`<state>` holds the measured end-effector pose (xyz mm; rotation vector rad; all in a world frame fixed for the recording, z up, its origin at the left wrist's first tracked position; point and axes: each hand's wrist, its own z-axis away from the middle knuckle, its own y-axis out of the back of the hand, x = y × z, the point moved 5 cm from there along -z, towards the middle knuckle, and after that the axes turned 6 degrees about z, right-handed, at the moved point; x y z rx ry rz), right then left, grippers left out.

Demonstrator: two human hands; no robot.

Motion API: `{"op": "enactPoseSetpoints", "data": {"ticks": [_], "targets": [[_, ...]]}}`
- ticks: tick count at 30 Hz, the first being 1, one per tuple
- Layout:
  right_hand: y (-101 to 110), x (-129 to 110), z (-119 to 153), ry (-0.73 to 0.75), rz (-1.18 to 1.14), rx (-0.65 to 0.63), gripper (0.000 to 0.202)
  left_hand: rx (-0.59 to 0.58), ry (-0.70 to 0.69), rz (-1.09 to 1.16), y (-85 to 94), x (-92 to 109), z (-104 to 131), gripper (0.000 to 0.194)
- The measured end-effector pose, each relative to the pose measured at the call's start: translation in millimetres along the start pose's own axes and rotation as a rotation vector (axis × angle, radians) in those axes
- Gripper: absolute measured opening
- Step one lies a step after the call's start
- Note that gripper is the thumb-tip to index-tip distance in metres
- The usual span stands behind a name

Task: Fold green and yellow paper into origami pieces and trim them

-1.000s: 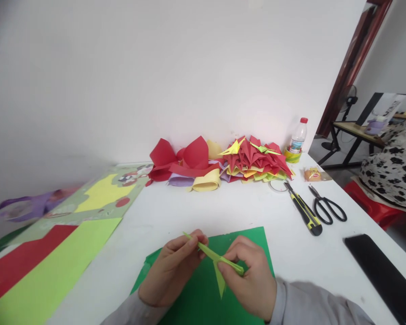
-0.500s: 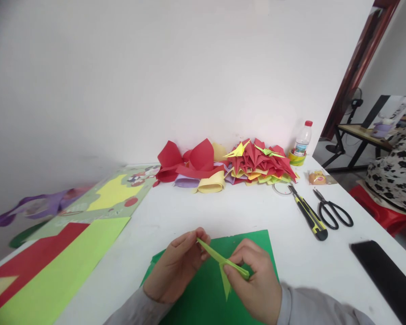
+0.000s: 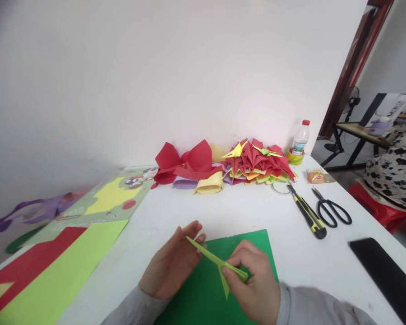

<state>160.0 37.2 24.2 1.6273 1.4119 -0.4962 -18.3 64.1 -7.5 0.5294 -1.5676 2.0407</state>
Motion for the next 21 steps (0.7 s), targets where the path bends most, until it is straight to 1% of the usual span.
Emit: {"op": "enactPoseSetpoints", "data": {"ticks": [2,4,6,12,16,19,21], "targets": [[0.8,-1.7,-0.4,0.016,0.011,0.003,0.014,-0.068,0.046,-0.002,-0.8,-5.5,1.3,0.03],[1.7,-3.0,-1.3,0.025,0.023,0.004,0.015,-0.125,0.065,-0.003,-1.7,-10.0,2.9,0.026],[2.4,-2.7,-2.1,0.016,0.031,0.007,0.016,-0.149,0.067,0.009,-1.8,-12.8,3.5,0.02],[0.6,4.7,-0.7,-0.052,0.016,-0.016,0.017,-0.127,0.051,0.022,0.5,-12.8,0.5,0.013],[-0.7,7.1,0.5,-0.077,0.007,-0.032,0.017,-0.106,0.049,0.026,-0.2,-11.4,1.1,0.014],[-0.3,5.7,0.1,-0.071,0.016,-0.027,0.018,-0.117,0.059,0.013,-2.8,-11.0,2.3,0.016],[-0.1,5.0,-0.2,-0.069,0.019,-0.025,0.018,-0.103,0.068,0.004,-3.1,-10.8,2.2,0.019]]}}
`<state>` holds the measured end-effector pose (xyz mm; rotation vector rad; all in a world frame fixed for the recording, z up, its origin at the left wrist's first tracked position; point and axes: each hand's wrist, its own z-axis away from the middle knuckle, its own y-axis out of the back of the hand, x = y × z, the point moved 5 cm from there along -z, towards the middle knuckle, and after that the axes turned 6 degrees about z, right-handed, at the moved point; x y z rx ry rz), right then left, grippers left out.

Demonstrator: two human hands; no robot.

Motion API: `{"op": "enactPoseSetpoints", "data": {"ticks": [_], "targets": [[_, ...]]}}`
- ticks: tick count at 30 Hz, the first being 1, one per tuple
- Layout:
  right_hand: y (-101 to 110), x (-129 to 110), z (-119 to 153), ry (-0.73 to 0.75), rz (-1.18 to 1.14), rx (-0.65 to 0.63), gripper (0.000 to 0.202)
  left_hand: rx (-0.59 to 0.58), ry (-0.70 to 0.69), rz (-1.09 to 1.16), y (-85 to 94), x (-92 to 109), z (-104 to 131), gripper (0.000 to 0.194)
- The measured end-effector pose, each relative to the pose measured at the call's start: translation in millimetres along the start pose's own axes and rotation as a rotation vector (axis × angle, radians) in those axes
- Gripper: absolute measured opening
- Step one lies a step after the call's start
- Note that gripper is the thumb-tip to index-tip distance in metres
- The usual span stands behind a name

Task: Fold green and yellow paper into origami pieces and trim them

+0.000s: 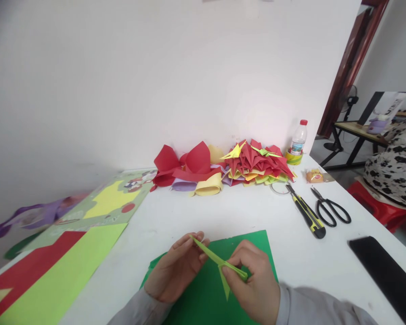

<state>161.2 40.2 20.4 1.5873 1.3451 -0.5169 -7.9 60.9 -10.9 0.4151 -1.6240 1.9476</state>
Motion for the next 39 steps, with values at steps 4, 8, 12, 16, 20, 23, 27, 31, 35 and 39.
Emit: {"op": "enactPoseSetpoints", "data": {"ticks": [4,8,12,16,20,23,27,31,35,39], "targets": [[-0.7,0.6,0.0,-0.006,-0.01,-0.004,0.018,0.076,0.004,-0.007,2.6,1.2,-0.8,0.024],[-1.4,2.5,-0.4,-0.024,-0.023,-0.007,0.017,0.1,-0.009,-0.031,2.2,2.4,-0.5,0.027],[-1.3,4.4,-1.1,-0.078,-0.048,-0.008,0.018,0.096,-0.028,-0.072,2.7,6.2,0.4,0.024],[-2.9,8.4,-2.8,-0.164,-0.099,-0.027,0.019,0.105,-0.069,-0.154,5.1,11.5,0.1,0.024],[-7.4,21.1,-3.5,-0.371,-0.247,-0.056,0.023,0.13,-0.107,-0.268,1.8,5.4,2.3,0.036],[-13.4,27.7,-3.0,-0.483,-0.423,-0.108,0.029,0.012,-0.082,-0.47,-12.7,-10.3,7.5,0.034],[-16.0,27.9,-4.8,-0.499,-0.495,-0.151,0.039,-0.117,-0.089,-0.613,-25.9,-23.1,14.6,0.019],[-20.6,27.5,-4.7,-0.559,-0.594,-0.275,0.047,-0.061,-0.066,-0.587,-17.6,-20.0,13.4,0.022],[-17.6,33.0,-5.5,-0.549,-0.478,-0.243,0.05,0.081,-0.069,-0.503,-7.6,-13.8,12.1,0.025],[-17.5,35.0,-5.8,-0.5,-0.422,-0.207,0.052,0.055,0.049,-0.466,-13.4,-22.5,15.8,0.031]]}}
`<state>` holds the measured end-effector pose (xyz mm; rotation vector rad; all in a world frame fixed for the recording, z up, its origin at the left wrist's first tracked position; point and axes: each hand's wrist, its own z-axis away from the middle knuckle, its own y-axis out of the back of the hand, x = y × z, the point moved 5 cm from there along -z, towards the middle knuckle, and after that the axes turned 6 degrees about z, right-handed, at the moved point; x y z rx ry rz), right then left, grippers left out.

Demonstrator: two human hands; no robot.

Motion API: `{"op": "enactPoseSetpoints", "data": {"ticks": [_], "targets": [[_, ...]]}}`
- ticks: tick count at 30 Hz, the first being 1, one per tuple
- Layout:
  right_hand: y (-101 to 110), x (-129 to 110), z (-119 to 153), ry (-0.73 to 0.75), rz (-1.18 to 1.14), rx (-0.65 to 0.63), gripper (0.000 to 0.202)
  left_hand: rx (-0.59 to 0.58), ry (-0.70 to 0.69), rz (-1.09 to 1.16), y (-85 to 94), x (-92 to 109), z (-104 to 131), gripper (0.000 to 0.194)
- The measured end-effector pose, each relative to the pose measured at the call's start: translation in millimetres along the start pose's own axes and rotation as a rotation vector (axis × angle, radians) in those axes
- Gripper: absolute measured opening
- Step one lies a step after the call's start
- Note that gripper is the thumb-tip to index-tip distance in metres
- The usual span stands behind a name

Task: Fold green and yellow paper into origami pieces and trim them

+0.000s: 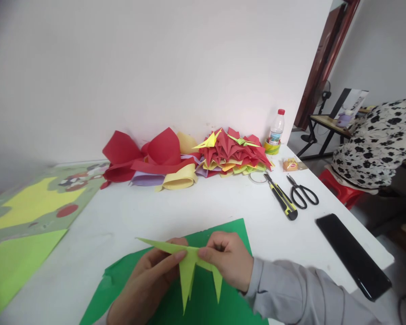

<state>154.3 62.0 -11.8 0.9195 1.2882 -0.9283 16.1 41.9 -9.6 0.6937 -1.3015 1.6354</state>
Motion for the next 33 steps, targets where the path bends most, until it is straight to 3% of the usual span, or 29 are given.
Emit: {"op": "enactPoseSetpoints", "data": {"ticks": [2,10,15,21,29,33], "targets": [[-2.5,1.3,0.3,-0.023,-0.022,-0.022,0.053,-0.03,0.002,-0.052,-4.4,-1.3,2.5,0.033],[-3.3,2.4,-0.2,-0.128,-0.081,-0.046,0.058,-0.108,-0.207,-0.452,-0.3,7.6,1.4,0.047],[-2.6,-0.1,-0.2,-0.11,-0.064,-0.043,0.057,-0.058,-0.182,-0.381,-0.4,7.2,3.2,0.045],[-3.9,2.4,0.4,-0.11,-0.105,-0.059,0.05,-0.065,-0.021,-0.409,2.0,-5.6,1.6,0.052],[-1.0,-3.9,-0.6,-0.076,-0.105,-0.007,0.051,-0.08,-0.083,-0.384,-1.5,0.5,7.2,0.045],[-9.3,7.8,-1.1,-0.25,-0.353,-0.123,0.05,-0.176,-0.067,-0.221,-2.5,-1.1,5.3,0.036]]}}
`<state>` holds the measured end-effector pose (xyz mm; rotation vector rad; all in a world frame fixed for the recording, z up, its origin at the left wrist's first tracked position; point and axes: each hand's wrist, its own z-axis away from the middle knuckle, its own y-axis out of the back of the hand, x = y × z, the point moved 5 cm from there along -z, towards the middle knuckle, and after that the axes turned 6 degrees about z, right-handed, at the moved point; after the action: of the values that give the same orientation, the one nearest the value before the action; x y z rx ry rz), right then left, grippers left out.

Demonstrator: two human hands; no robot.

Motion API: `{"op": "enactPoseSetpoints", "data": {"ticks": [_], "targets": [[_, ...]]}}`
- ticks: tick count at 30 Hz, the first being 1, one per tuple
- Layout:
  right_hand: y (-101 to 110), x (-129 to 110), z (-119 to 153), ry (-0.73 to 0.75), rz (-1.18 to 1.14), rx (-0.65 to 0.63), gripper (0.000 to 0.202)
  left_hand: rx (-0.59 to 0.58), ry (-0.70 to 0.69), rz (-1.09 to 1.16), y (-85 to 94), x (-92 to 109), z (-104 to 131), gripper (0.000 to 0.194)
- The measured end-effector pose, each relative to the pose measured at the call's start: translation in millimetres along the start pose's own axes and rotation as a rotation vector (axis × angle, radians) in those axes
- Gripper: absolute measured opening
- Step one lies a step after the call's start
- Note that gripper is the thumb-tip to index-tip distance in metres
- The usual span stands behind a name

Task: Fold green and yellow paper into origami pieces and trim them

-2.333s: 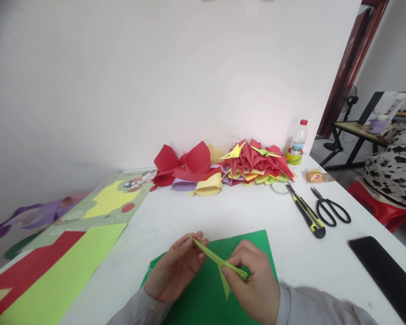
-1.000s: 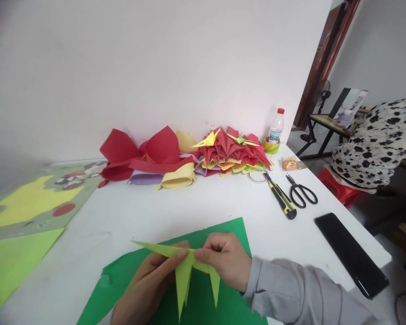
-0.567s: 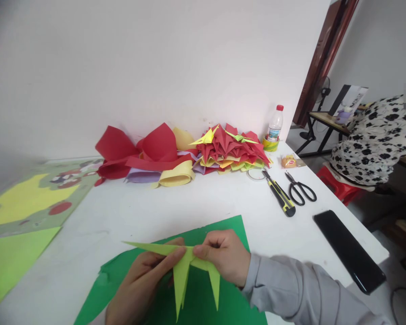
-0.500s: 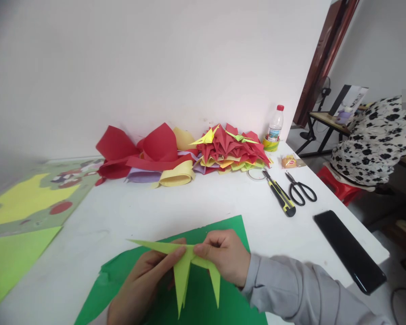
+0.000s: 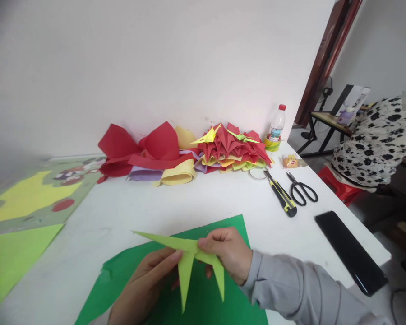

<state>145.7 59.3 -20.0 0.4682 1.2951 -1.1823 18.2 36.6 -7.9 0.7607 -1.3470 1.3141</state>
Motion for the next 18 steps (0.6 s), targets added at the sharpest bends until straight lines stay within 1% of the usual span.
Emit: {"op": "enactPoseSetpoints", "data": {"ticks": [3,5,7,8,10,11,12,14,16,17,18], "targets": [[-4.3,10.0,0.1,-0.2,-0.247,-0.145,0.042,-0.053,-0.044,0.213,-2.0,0.7,-3.5,0.028],[-7.3,11.1,2.6,-0.285,-0.355,-0.242,0.033,-0.052,-0.056,0.275,-2.5,-0.8,-6.0,0.036],[-10.0,12.1,5.8,-0.361,-0.39,-0.314,0.028,-0.037,-0.087,0.284,-2.0,-1.7,-8.1,0.043],[-11.3,13.6,7.2,-0.399,-0.368,-0.343,0.028,-0.035,-0.104,0.281,-1.7,-1.6,-9.0,0.04],[-12.3,17.4,7.6,-0.425,-0.287,-0.359,0.029,-0.055,-0.121,0.264,-2.0,-1.2,-10.4,0.024],[-12.0,18.7,6.1,-0.4,-0.253,-0.346,0.032,-0.062,-0.119,0.251,-2.1,-0.9,-10.9,0.016],[-11.0,19.2,3.6,-0.351,-0.23,-0.316,0.034,-0.05,-0.12,0.248,-1.3,-0.3,-11.3,0.011],[-5.4,17.6,-2.3,-0.202,-0.187,-0.19,0.034,0.038,-0.13,0.272,2.6,1.6,-11.2,0.013],[1.9,12.3,-5.7,-0.034,-0.097,-0.04,0.026,0.159,-0.126,0.321,6.8,2.8,-9.6,0.017],[4.5,8.5,-5.7,0.043,-0.047,0.017,0.024,0.21,-0.111,0.344,8.0,2.8,-8.5,0.018],[5.0,4.7,-5.0,0.105,-0.012,0.042,0.027,0.245,-0.089,0.36,8.5,2.3,-7.5,0.019]]}}
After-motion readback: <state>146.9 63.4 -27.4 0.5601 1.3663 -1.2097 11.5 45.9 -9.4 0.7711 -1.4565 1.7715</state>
